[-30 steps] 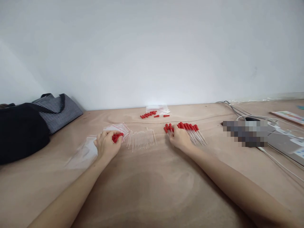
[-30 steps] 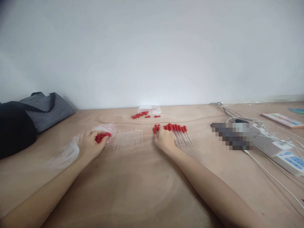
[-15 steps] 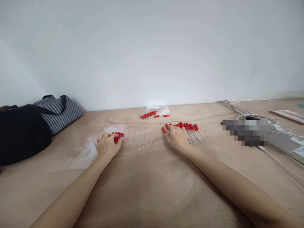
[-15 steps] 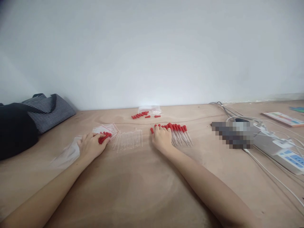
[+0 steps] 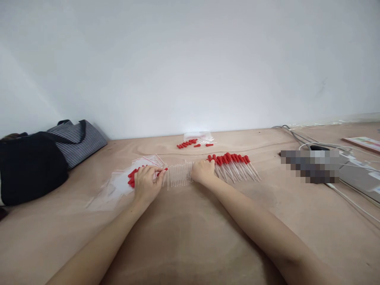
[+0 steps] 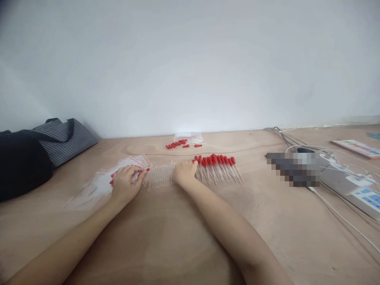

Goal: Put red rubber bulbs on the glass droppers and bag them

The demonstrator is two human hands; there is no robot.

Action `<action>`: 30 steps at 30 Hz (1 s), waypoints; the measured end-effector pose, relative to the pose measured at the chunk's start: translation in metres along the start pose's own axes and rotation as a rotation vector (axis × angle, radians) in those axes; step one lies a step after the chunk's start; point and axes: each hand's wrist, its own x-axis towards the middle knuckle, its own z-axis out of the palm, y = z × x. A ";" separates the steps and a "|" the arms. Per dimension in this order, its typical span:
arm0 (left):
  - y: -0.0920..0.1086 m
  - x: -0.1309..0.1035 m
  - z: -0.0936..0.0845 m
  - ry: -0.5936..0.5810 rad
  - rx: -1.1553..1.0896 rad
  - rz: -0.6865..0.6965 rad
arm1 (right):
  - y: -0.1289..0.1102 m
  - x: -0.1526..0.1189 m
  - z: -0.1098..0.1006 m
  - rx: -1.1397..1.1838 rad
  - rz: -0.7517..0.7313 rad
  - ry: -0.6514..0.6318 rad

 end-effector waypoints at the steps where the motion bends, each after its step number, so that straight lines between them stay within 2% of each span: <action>1: 0.005 -0.002 0.000 0.002 -0.048 0.042 | -0.001 0.002 0.001 0.000 0.004 -0.005; 6: 0.032 -0.017 0.000 -0.069 -0.303 0.182 | -0.002 0.007 0.003 -0.002 0.013 -0.005; 11: 0.050 -0.032 0.002 -0.239 -0.520 0.229 | 0.010 -0.007 -0.014 0.006 -0.035 0.101; 15: 0.055 -0.037 0.005 -0.328 -0.641 0.190 | 0.042 -0.033 -0.019 0.054 -0.150 0.176; 18: 0.062 -0.038 0.006 -0.386 -0.695 0.142 | 0.074 -0.054 -0.006 0.283 -0.362 0.341; 21: 0.072 -0.039 0.007 -0.426 -0.726 0.122 | 0.099 -0.073 0.010 0.375 -0.466 0.432; 25: 0.081 -0.043 0.011 -0.476 -0.794 0.078 | 0.111 -0.090 0.020 0.326 -0.557 0.416; 30: 0.076 -0.045 0.016 -0.507 -0.864 0.013 | 0.101 -0.094 0.018 0.374 -0.580 0.325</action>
